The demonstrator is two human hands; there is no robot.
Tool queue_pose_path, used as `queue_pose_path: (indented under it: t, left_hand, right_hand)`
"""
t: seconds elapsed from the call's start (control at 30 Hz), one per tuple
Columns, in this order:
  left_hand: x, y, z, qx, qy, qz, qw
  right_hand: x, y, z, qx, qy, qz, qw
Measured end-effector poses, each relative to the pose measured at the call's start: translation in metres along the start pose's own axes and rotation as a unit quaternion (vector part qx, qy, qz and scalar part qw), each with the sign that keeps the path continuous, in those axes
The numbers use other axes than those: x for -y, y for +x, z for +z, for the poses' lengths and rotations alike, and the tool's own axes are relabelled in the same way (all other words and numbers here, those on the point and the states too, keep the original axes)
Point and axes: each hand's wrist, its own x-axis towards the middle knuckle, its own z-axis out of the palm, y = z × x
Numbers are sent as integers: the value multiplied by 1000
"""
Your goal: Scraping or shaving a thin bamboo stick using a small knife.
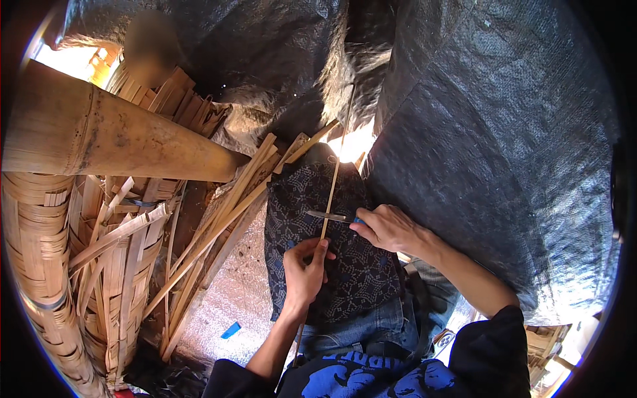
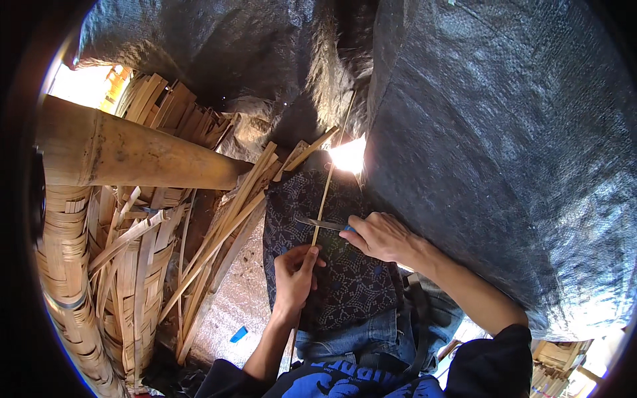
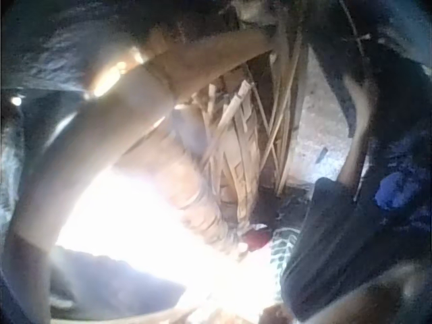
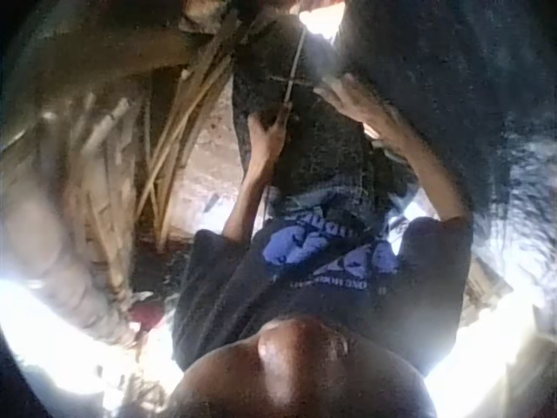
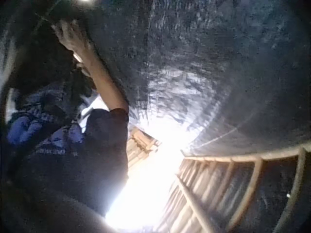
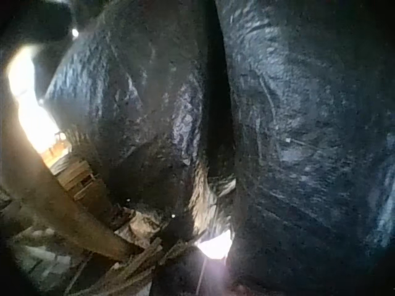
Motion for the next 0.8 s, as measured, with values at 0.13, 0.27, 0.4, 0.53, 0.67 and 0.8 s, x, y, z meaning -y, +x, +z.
queue_pose_path:
  t: [0.13, 0.27, 0.4, 0.53, 0.67, 0.8]
  left_hand:
    - [2, 1, -2, -4, -30, -29, 999]
    - [4, 1, 1, -19, -46, -22, 999]
    - [6, -1, 2, -28, -46, -22, 998]
    - [7, -9, 5, -29, -47, -17, 998]
    - [10, -10, 3, -31, -52, -25, 998]
    - [5, -15, -2, -22, -37, -31, 999]
  right_hand:
    - [5, 17, -4, 103, 34, 77, 991]
    - [6, 22, -2, 124, 43, 108, 985]
    - [8, 21, 2, 123, 35, 112, 985]
    - [-8, 26, 1, 101, -5, 153, 983]
    - [-27, 28, 4, 89, -20, 161, 983]
    - [-37, 37, 1, 71, -6, 196, 978]
